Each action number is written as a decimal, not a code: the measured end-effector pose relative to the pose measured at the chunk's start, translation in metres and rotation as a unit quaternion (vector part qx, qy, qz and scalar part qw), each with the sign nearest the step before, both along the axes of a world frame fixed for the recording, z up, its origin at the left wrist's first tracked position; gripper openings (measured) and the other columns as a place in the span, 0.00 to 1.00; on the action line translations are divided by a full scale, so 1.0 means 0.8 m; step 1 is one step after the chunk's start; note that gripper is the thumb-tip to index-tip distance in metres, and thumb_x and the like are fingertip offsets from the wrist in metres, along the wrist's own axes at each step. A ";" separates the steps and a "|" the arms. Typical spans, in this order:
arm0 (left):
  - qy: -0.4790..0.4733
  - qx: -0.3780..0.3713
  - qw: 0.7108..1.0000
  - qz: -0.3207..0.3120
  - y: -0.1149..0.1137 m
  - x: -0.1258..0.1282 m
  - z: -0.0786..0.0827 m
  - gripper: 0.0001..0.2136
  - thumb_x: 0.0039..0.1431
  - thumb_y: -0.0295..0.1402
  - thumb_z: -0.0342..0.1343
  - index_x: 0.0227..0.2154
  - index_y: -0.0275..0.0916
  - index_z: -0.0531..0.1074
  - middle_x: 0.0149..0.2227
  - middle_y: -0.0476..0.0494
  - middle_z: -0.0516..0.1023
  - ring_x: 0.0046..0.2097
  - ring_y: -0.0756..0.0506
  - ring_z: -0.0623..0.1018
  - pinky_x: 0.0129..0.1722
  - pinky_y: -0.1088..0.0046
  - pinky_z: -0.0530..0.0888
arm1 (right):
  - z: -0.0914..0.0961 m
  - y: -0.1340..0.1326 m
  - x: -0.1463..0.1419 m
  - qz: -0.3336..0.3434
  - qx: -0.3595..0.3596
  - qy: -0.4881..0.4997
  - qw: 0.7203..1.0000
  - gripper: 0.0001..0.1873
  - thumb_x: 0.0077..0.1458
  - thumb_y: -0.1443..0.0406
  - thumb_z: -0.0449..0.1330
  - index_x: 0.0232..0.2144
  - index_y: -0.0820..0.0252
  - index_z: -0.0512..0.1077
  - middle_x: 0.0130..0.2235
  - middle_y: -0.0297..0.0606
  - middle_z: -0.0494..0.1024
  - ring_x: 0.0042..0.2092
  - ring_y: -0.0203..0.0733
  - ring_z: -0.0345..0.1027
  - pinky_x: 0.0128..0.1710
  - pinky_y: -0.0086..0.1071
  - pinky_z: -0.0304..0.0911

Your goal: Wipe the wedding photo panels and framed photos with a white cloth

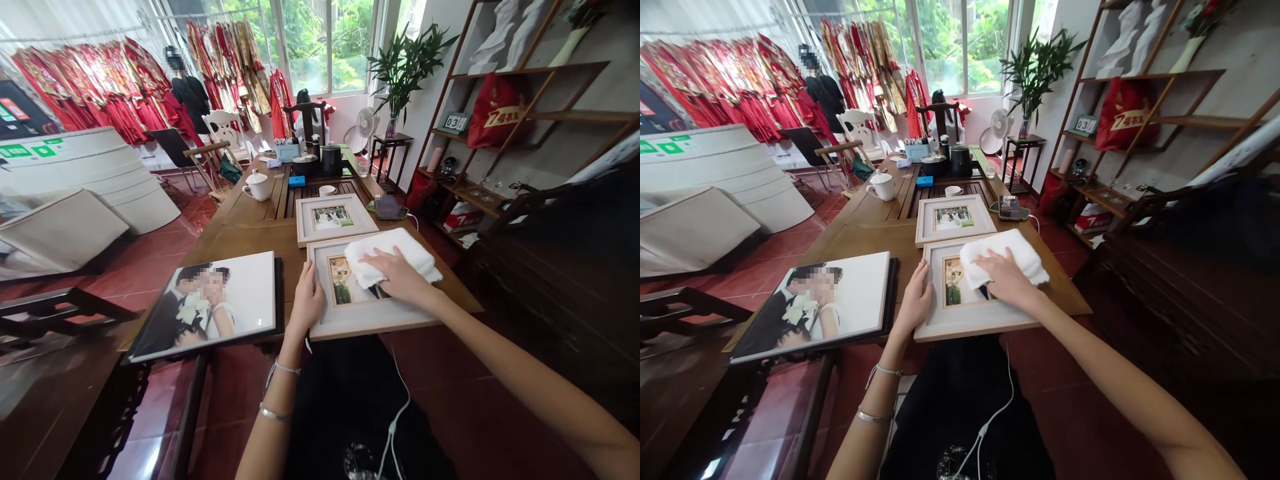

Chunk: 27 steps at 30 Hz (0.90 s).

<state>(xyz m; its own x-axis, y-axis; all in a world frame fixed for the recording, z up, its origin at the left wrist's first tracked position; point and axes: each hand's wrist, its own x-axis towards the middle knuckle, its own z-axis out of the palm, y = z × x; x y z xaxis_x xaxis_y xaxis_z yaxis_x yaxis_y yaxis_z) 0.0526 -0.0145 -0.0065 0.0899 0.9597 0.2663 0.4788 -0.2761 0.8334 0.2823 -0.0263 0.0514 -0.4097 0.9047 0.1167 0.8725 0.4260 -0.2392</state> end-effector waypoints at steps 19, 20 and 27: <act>0.007 0.027 0.999 -0.032 -0.001 -0.001 0.005 0.24 0.58 0.23 0.45 0.58 0.35 0.62 0.65 0.37 0.57 0.68 0.40 0.49 0.66 0.55 0.52 | -0.004 -0.083 0.068 0.016 0.096 -0.043 0.994 0.34 0.42 0.78 0.48 0.51 0.55 0.69 0.57 0.40 0.71 0.62 0.47 0.56 0.62 0.57 0.39; 0.029 0.033 0.998 -0.033 -0.001 0.000 0.007 0.23 0.57 0.23 0.45 0.57 0.34 0.64 0.64 0.36 0.60 0.68 0.40 0.51 0.65 0.54 0.53 | -0.005 -0.068 0.068 0.010 0.099 -0.050 0.994 0.33 0.43 0.77 0.49 0.52 0.56 0.69 0.59 0.42 0.68 0.62 0.47 0.55 0.62 0.56 0.41; 0.098 0.067 0.993 -0.026 0.000 0.001 0.010 0.21 0.58 0.23 0.43 0.54 0.33 0.67 0.58 0.31 0.68 0.62 0.39 0.64 0.63 0.55 0.60 | 0.007 0.031 0.036 -0.103 0.087 -0.102 0.986 0.29 0.51 0.64 0.56 0.57 0.59 0.66 0.64 0.53 0.58 0.63 0.65 0.48 0.52 0.56 0.54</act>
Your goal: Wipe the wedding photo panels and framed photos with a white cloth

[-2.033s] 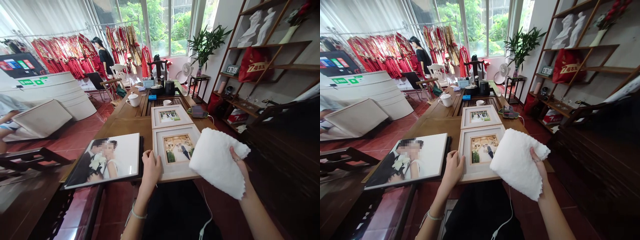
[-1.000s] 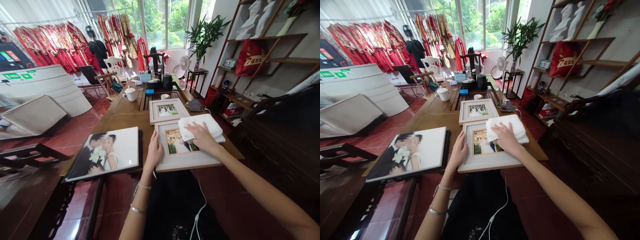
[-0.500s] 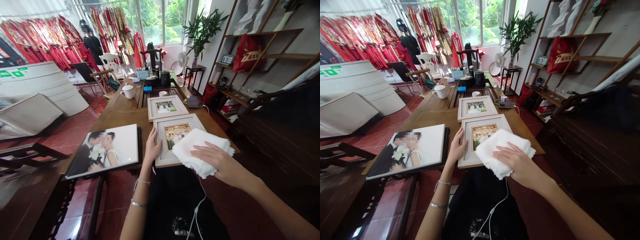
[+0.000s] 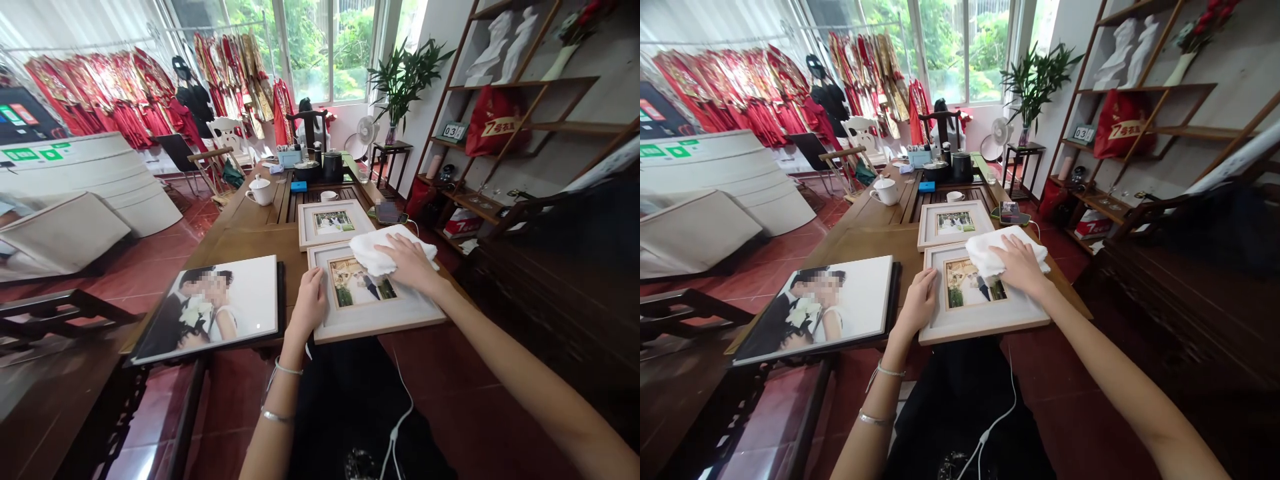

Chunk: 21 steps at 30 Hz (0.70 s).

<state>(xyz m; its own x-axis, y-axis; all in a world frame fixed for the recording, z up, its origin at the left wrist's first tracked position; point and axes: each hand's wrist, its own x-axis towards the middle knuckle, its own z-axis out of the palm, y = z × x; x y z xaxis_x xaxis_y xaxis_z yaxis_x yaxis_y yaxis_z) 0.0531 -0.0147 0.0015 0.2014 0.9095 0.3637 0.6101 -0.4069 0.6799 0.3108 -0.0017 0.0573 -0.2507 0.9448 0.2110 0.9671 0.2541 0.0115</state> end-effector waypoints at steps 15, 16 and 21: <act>-0.043 -0.028 0.999 -0.003 0.003 0.002 -0.014 0.22 0.59 0.24 0.43 0.57 0.34 0.61 0.65 0.33 0.55 0.68 0.39 0.52 0.66 0.54 0.50 | 0.011 -0.117 -0.053 0.192 -0.088 0.037 0.977 0.30 0.45 0.72 0.55 0.53 0.54 0.69 0.60 0.44 0.67 0.63 0.60 0.50 0.55 0.54 0.50; -0.044 -0.030 0.999 -0.001 0.003 0.002 -0.014 0.22 0.59 0.24 0.43 0.57 0.33 0.62 0.65 0.33 0.56 0.68 0.39 0.52 0.66 0.54 0.50 | 0.011 -0.124 -0.044 0.203 -0.082 0.043 0.975 0.29 0.45 0.72 0.55 0.52 0.55 0.69 0.59 0.44 0.67 0.63 0.58 0.49 0.57 0.54 0.49; -0.051 -0.041 0.998 -0.013 0.004 -0.001 -0.011 0.21 0.59 0.24 0.44 0.56 0.36 0.64 0.65 0.35 0.57 0.68 0.40 0.52 0.66 0.54 0.51 | 0.008 -0.145 0.007 0.191 -0.024 0.049 0.980 0.26 0.43 0.73 0.54 0.48 0.56 0.71 0.56 0.43 0.71 0.63 0.55 0.51 0.60 0.55 0.46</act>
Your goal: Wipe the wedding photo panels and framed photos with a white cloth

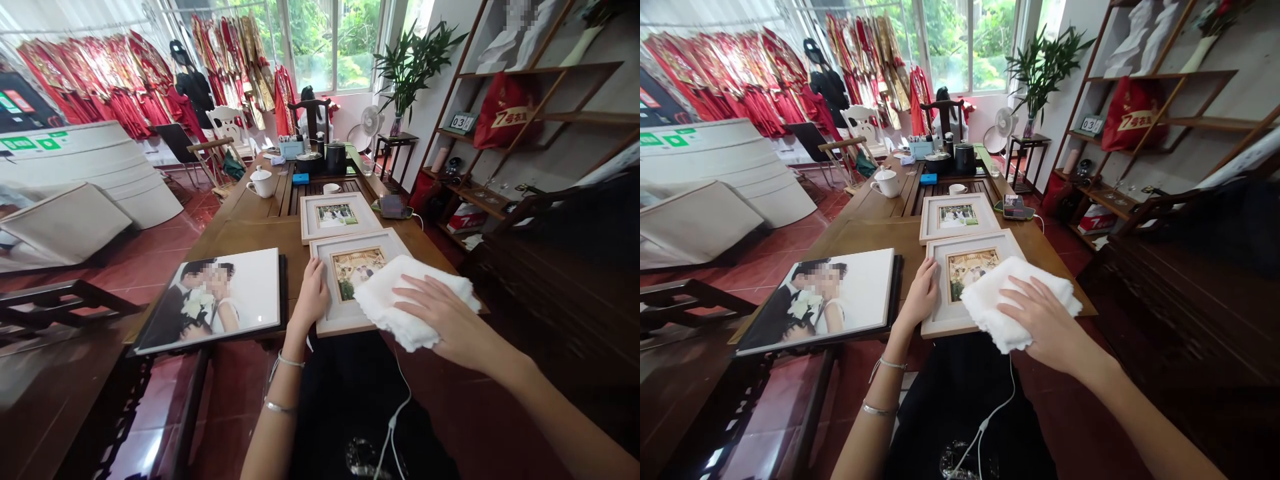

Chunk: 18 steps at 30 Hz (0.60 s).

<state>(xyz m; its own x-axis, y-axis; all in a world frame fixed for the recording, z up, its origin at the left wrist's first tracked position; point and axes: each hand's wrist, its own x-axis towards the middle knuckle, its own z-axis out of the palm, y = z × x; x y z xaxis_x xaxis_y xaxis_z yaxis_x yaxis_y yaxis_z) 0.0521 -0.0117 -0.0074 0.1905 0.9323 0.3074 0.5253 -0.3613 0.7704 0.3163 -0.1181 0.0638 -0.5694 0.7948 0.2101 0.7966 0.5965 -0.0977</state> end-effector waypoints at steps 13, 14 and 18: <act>0.009 0.012 0.999 -0.031 0.001 -0.005 0.003 0.23 0.58 0.24 0.45 0.57 0.38 0.63 0.63 0.37 0.61 0.67 0.41 0.54 0.66 0.54 0.52 | -0.017 0.143 0.023 -0.152 0.021 0.044 0.987 0.36 0.42 0.72 0.51 0.58 0.60 0.64 0.61 0.41 0.65 0.65 0.54 0.48 0.61 0.54 0.46; 0.017 0.011 0.999 -0.032 0.000 -0.005 0.004 0.23 0.58 0.24 0.44 0.57 0.37 0.63 0.64 0.36 0.60 0.67 0.40 0.53 0.66 0.54 0.52 | -0.016 0.160 0.017 -0.171 0.014 0.052 0.984 0.36 0.44 0.72 0.51 0.59 0.62 0.63 0.61 0.42 0.65 0.65 0.54 0.48 0.62 0.52 0.47; 0.024 0.004 0.999 -0.035 -0.001 -0.005 0.005 0.23 0.59 0.24 0.43 0.57 0.36 0.63 0.64 0.35 0.60 0.68 0.41 0.53 0.66 0.54 0.52 | -0.011 0.195 -0.012 -0.211 0.000 0.031 0.977 0.33 0.48 0.70 0.53 0.59 0.62 0.64 0.62 0.44 0.63 0.65 0.59 0.46 0.61 0.55 0.45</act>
